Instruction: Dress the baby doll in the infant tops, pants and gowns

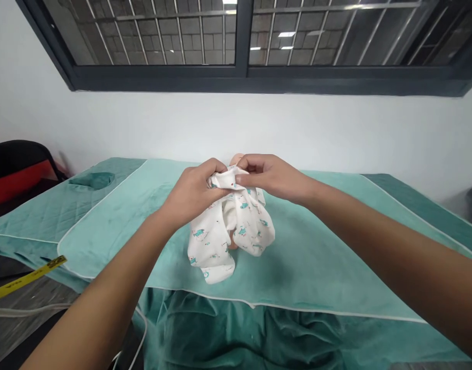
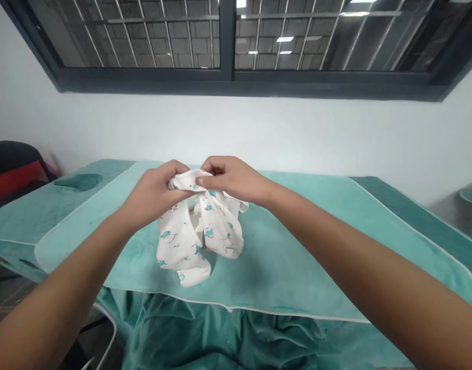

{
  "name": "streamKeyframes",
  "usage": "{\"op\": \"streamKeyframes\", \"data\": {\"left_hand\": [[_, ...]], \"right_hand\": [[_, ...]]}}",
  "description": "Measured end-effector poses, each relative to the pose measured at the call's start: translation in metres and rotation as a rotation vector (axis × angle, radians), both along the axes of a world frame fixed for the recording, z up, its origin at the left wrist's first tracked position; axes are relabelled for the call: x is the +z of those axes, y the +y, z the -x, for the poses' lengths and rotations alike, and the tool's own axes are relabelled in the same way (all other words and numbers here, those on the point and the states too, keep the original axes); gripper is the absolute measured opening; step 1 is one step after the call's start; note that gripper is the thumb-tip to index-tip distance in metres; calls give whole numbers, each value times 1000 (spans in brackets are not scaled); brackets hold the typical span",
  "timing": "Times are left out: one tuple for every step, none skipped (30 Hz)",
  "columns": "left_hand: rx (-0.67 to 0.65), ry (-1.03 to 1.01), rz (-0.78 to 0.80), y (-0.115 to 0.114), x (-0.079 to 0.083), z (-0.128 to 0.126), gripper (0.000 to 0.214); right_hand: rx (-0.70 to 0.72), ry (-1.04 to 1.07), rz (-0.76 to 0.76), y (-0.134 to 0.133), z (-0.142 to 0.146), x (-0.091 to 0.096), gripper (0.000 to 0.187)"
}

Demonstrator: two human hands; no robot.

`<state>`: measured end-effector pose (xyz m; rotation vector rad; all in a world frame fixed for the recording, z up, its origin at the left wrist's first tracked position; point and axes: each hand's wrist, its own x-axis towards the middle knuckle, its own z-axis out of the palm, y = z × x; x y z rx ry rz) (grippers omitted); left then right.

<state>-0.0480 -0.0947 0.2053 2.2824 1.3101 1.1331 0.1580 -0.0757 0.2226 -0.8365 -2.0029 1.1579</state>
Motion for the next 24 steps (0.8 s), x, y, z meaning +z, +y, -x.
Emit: {"op": "streamKeyframes", "data": {"left_hand": [[-12,-18,52,1,-1,0,20],[-23,-45,102,2,-2,0,20],[-30,-83,144,2,-4,0,19],[-38,-126,182,3,-6,-1,17],[-49,-174,217,3,-9,-1,15],[-68,-224,252,3,-11,-2,13],[-95,-280,285,3,-12,-3,11],[-127,-339,313,3,-13,-5,10],[-160,-400,336,3,-13,-6,10],[-188,-459,355,3,-12,-8,11],[-207,-515,371,4,-10,-9,11],[-222,-568,387,5,-8,-10,12],[-237,-618,409,7,-6,-11,12],[-257,-665,442,8,-4,-11,11],[-285,-710,483,10,-3,-11,10],[-319,-748,533,12,-3,-11,9],[-351,-776,590,13,-3,-10,12],[-377,-793,647,14,-4,-10,18],[-395,-795,704,14,-6,-10,24],[-408,-785,755,13,-9,-10,30],[-423,-759,801,11,-12,-11,36],[-444,-713,841,8,-15,-12,39],[-470,-650,872,6,-18,-13,40],[-490,-580,886,3,-21,-15,38]], "right_hand": [[-43,19,-16,-3,-2,0,17],[-71,39,-24,-5,-5,0,17],[-78,54,-21,-8,-7,0,18],[-65,60,-8,-10,-10,0,20],[-35,57,12,-12,-12,-1,23],[3,49,36,-13,-15,-2,26],[35,43,59,-13,-16,-4,30],[52,47,78,-13,-18,-5,33],[52,59,92,-13,-19,-7,36],[39,78,100,-13,-19,-8,37],[26,97,104,-12,-19,-9,35],[20,105,107,-12,-19,-9,32],[27,87,112,-12,-18,-8,30],[39,41,114,-11,-17,-8,30],[44,-21,110,-11,-16,-7,32],[33,-82,97,-10,-15,-6,32],[-1,-124,78,-9,-14,-5,31],[-56,-131,54,-7,-12,-4,29],[-122,-101,32,-5,-11,-4,27],[-189,-44,17,-3,-10,-5,27],[-248,19,12,0,-9,-6,28],[-294,75,14,3,-7,-7,29],[-325,116,17,5,-6,-9,31],[-339,142,23,7,-5,-11,32]]}}
